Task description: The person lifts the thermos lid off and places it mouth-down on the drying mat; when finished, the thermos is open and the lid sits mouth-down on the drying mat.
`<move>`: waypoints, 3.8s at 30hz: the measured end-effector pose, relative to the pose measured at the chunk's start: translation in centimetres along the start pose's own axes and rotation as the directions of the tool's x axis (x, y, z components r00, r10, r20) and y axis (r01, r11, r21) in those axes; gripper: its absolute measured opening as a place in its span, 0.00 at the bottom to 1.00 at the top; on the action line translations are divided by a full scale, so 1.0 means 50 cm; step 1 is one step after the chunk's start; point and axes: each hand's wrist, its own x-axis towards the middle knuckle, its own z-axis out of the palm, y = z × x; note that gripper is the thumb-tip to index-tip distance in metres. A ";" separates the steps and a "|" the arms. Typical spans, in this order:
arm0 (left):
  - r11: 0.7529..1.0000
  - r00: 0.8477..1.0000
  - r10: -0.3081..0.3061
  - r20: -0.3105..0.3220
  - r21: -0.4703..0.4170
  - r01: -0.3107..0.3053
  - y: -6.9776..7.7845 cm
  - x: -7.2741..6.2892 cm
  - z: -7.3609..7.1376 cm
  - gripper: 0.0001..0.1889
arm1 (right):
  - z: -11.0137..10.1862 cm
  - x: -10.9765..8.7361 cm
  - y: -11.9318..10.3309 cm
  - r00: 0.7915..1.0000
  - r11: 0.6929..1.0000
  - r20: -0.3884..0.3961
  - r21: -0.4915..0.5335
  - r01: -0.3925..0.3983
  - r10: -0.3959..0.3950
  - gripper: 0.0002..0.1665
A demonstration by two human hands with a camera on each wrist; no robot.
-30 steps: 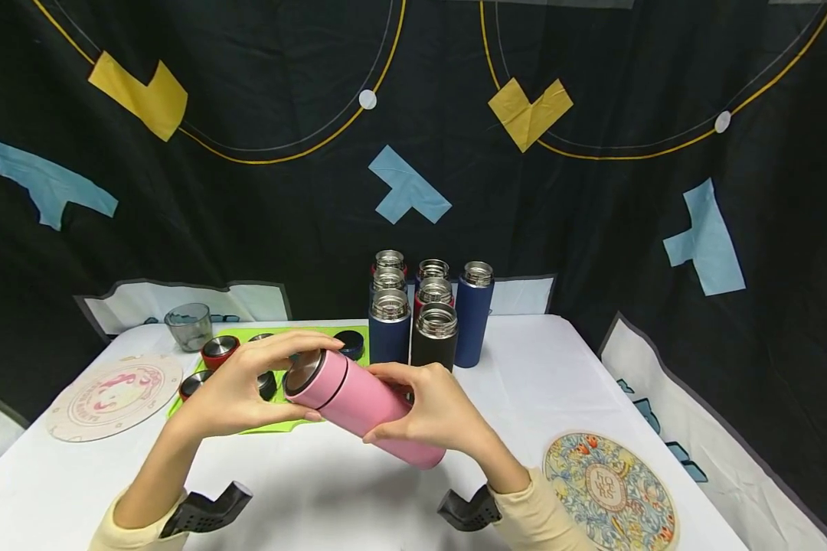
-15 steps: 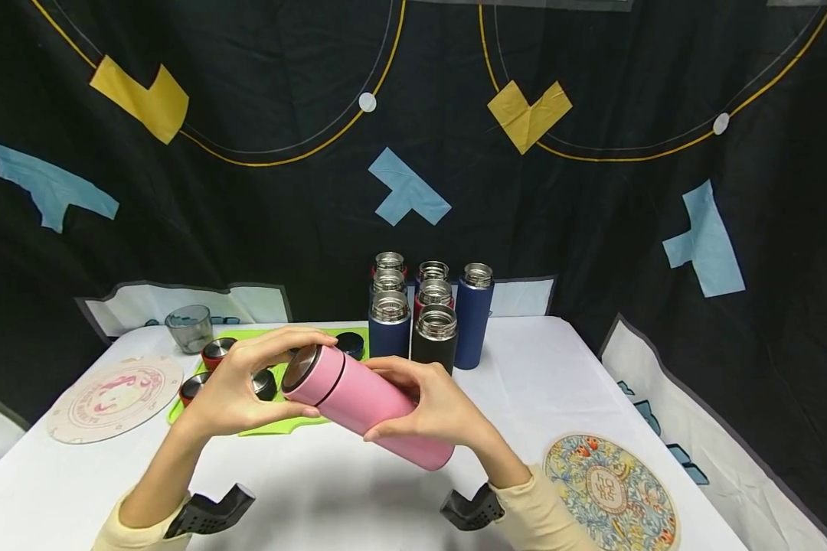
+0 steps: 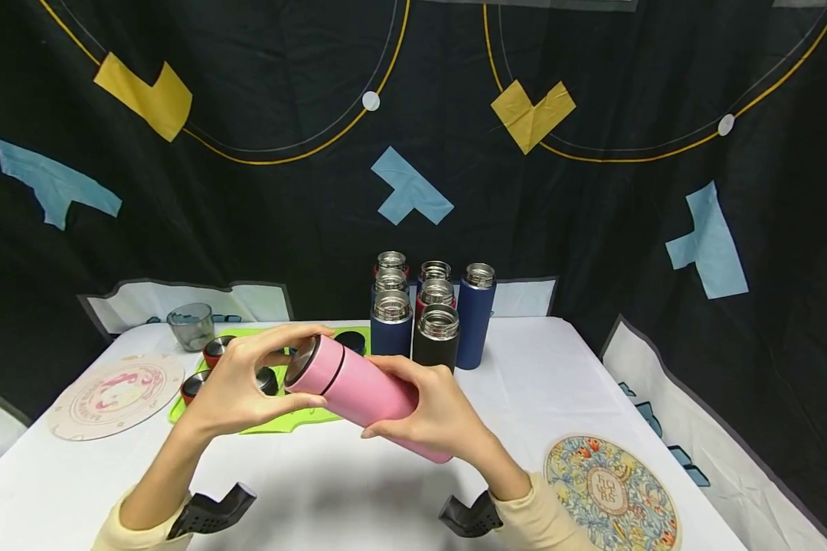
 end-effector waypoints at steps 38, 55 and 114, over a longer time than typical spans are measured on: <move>1.000 1.000 -0.012 0.019 -0.019 0.013 0.023 -0.002 -0.002 0.30 | -0.028 -0.009 -0.027 0.997 0.998 0.056 -0.046 -0.045 0.048 0.43; 0.998 0.986 0.000 0.165 -0.057 0.009 0.019 -0.002 -0.001 0.34 | -0.053 -0.007 -0.011 0.987 0.997 0.139 0.003 -0.082 0.081 0.41; 0.976 0.977 -0.214 0.021 -0.036 0.215 0.010 0.000 0.014 0.26 | -0.042 -0.010 -0.014 0.995 0.945 -0.009 -0.315 0.088 -0.095 0.44</move>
